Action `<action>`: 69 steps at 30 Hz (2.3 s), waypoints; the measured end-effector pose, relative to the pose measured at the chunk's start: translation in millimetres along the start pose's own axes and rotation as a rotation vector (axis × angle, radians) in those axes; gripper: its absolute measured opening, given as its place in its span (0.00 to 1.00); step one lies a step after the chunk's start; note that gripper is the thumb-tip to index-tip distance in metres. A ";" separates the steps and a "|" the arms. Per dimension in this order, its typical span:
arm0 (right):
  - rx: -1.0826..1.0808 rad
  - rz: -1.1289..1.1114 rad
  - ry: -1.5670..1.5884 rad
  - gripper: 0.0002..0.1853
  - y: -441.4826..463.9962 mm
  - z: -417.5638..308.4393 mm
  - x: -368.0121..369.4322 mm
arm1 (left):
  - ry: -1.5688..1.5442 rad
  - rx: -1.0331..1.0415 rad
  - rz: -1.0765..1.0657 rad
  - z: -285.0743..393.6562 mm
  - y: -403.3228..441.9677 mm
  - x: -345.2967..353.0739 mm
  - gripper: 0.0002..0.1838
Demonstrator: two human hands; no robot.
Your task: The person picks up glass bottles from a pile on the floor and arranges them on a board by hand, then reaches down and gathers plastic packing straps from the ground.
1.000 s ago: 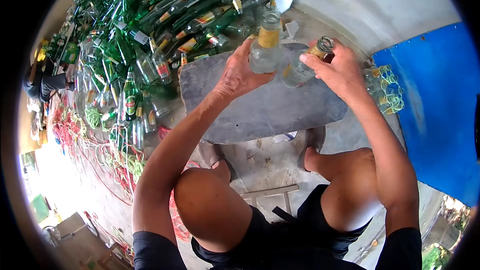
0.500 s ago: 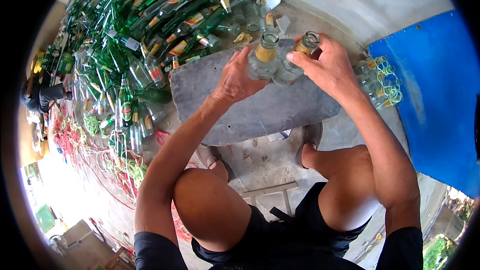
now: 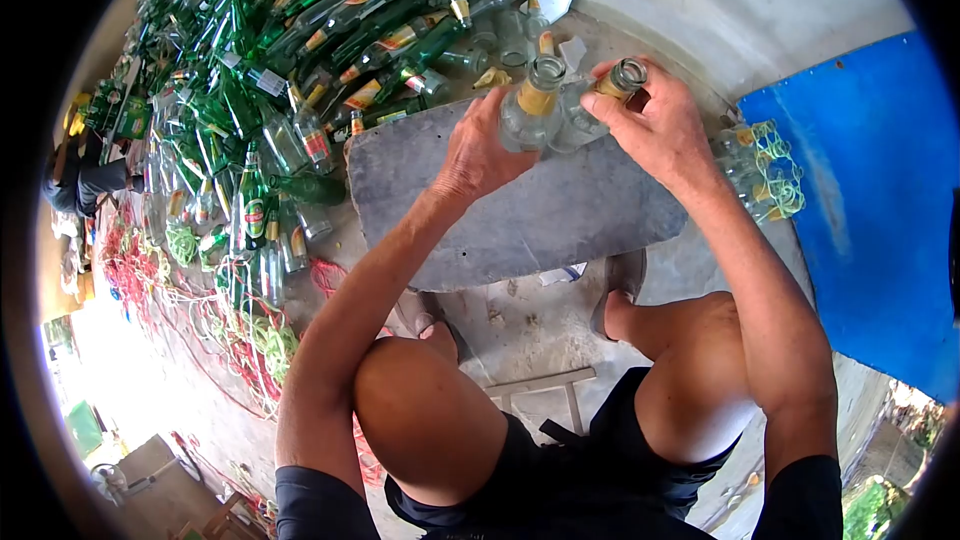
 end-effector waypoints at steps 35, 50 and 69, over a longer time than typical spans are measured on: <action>0.124 -0.026 0.086 0.18 10.8 3.4 5.0 | 0.011 0.065 0.012 -14.4 16.6 2.2 0.46; 0.182 -0.054 -0.048 0.30 9.8 9.5 7.6 | -0.052 0.073 -0.075 -27.7 18.0 3.0 0.52; -0.214 -0.067 0.197 0.17 -6.7 -103.0 66.9 | 0.002 0.004 0.061 -8.0 -55.7 -133.9 0.40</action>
Point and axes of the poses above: each hand's wrist, its own y-axis towards the middle knuckle, its own x-axis out of the palm, z = x × y, the point moved 7 cm from there along y, towards the middle knuckle, and after that the axes turned 3 degrees about x, right-handed, at the moved point
